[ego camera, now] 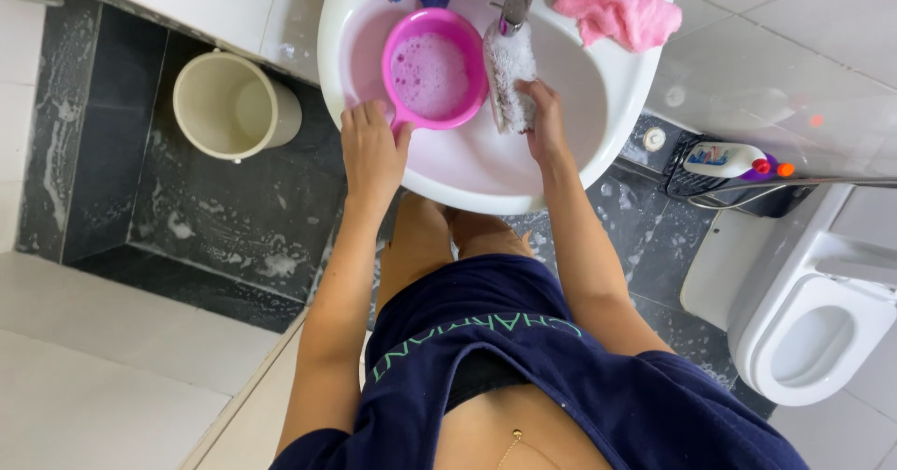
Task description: The person squats on a tiled bathroom floor and scrubs the surface with a white brush and soapy water from a pink scoop. They then rinse the brush and scoop at the sink, fill a bucket with water, and continue cleaning.
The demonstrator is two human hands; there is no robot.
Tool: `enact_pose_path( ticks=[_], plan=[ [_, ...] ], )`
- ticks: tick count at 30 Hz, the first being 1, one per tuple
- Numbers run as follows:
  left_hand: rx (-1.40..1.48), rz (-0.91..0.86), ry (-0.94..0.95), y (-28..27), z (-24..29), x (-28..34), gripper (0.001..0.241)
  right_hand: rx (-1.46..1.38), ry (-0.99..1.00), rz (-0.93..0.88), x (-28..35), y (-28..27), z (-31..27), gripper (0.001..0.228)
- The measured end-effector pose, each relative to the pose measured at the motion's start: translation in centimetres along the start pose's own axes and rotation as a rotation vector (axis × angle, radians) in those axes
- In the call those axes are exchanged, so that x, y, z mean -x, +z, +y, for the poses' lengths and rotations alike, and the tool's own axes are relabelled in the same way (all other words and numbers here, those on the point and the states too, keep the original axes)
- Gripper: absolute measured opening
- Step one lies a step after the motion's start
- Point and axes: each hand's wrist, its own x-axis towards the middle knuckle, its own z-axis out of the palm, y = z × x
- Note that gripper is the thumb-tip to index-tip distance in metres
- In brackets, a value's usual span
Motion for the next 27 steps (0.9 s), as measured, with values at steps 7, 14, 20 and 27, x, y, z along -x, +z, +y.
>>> enact_pose_path(
  ticks=[7,14,20,27],
  plan=[
    [0.068,0.171,0.069,-0.7,0.5,0.3,0.044,0.018,-0.077,-0.017,0.0,-0.5,0.6,0.043],
    [0.292,0.025,0.168,1.6,2.2,-2.7,0.039,0.13,-0.153,-0.009,0.2,-1.0,0.8,0.048],
    [0.504,-0.125,0.235,5.0,5.4,-6.9,0.048,0.188,-0.179,-0.086,-0.6,-1.3,-1.0,0.05],
    [0.632,-0.029,0.069,11.7,6.6,-8.8,0.071,0.351,-0.089,-0.215,-1.6,-2.9,-3.6,0.055]
  ],
)
